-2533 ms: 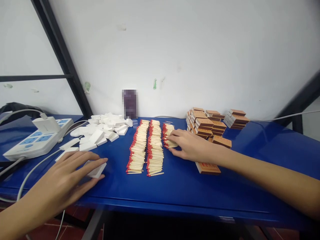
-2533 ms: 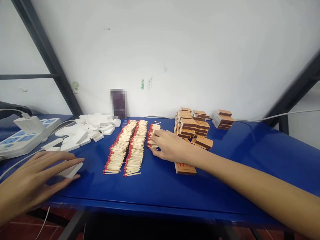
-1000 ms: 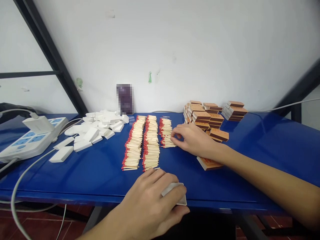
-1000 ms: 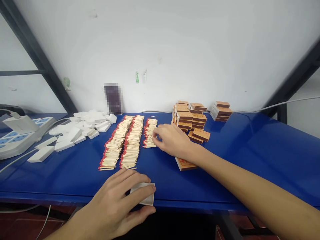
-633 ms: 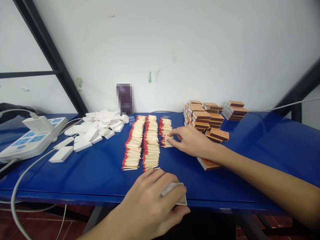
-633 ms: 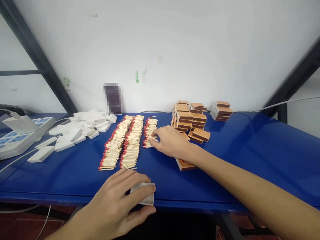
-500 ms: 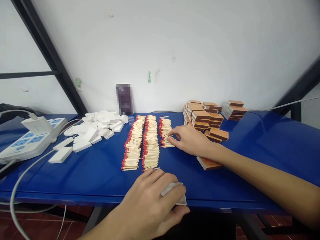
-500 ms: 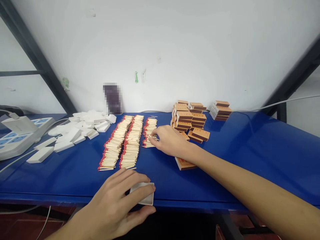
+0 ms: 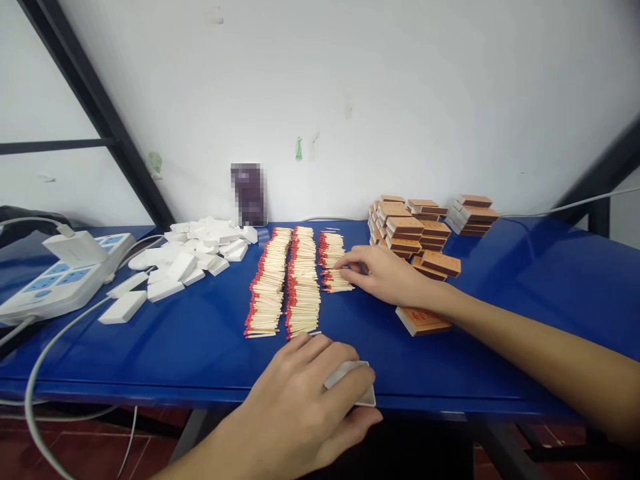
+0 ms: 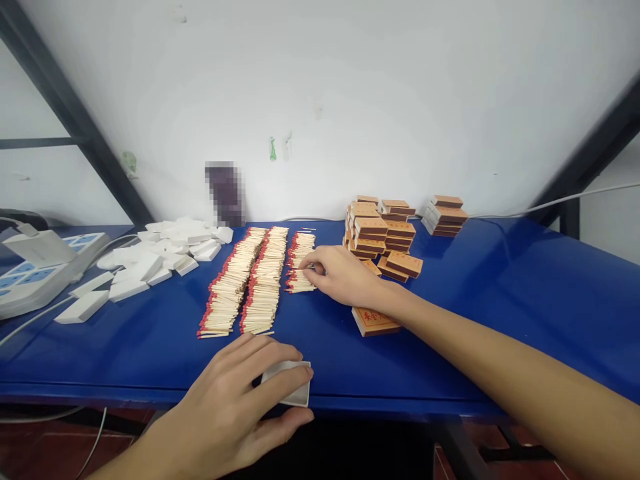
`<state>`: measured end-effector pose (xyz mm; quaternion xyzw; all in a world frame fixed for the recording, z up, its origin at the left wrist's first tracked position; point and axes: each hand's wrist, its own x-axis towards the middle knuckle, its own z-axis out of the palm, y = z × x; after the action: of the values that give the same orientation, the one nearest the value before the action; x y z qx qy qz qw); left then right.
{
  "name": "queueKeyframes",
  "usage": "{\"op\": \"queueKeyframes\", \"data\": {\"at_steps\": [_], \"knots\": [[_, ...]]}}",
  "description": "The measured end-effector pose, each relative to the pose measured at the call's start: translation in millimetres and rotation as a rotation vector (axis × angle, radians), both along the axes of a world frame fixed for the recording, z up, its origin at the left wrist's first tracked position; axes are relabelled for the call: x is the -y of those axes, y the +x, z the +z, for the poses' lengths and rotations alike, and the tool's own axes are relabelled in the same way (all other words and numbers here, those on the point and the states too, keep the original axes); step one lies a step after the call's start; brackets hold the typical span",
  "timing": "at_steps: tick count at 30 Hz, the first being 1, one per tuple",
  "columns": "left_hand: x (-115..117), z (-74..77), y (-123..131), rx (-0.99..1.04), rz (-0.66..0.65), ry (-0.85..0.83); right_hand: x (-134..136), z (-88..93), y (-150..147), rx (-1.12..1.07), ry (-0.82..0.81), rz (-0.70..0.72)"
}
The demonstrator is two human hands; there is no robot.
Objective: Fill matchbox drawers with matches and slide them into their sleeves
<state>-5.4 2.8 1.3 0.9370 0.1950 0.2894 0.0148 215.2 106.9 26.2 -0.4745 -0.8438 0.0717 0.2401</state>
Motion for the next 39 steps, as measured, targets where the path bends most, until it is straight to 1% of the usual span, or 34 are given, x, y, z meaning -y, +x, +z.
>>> {"op": "queueKeyframes", "data": {"at_steps": [4, 7, 11, 18, 24, 28, 30, 34, 39], "knots": [[1.3, 2.0, 1.1, -0.009, 0.013, -0.008, 10.6, -4.1, 5.0, 0.005, 0.111, 0.054], [2.7, 4.7, 1.7, -0.022, 0.011, -0.020, 16.7, -5.7, 7.6, 0.035, 0.139, 0.075], [3.3, 5.9, 1.0, -0.057, -0.007, -0.010, 19.5, -5.7, 7.2, 0.063, 0.126, 0.103], [2.0, 3.6, 0.6, -0.081, -0.008, -0.006, 19.6, -3.3, 6.0, 0.145, 0.071, 0.097], [4.4, 2.7, 0.6, -0.092, 0.054, 0.006, 19.5, -2.2, 8.1, 0.184, 0.068, 0.112], [4.1, 1.8, 0.5, -0.043, 0.107, 0.007, 21.0, 0.0, 8.9, 0.218, 0.047, 0.114], [3.7, 1.8, -2.0, -0.014, 0.131, 0.004, 22.4, 1.4, 8.4, 0.216, 0.046, 0.117], [3.0, 2.4, -10.8, -0.019, 0.176, 0.001, 24.5, 2.4, 6.5, 0.227, 0.054, 0.101], [1.8, 1.5, -13.6, 0.000, 0.180, 0.009, 24.7, 1.5, 6.2, 0.249, 0.039, 0.091]]}}
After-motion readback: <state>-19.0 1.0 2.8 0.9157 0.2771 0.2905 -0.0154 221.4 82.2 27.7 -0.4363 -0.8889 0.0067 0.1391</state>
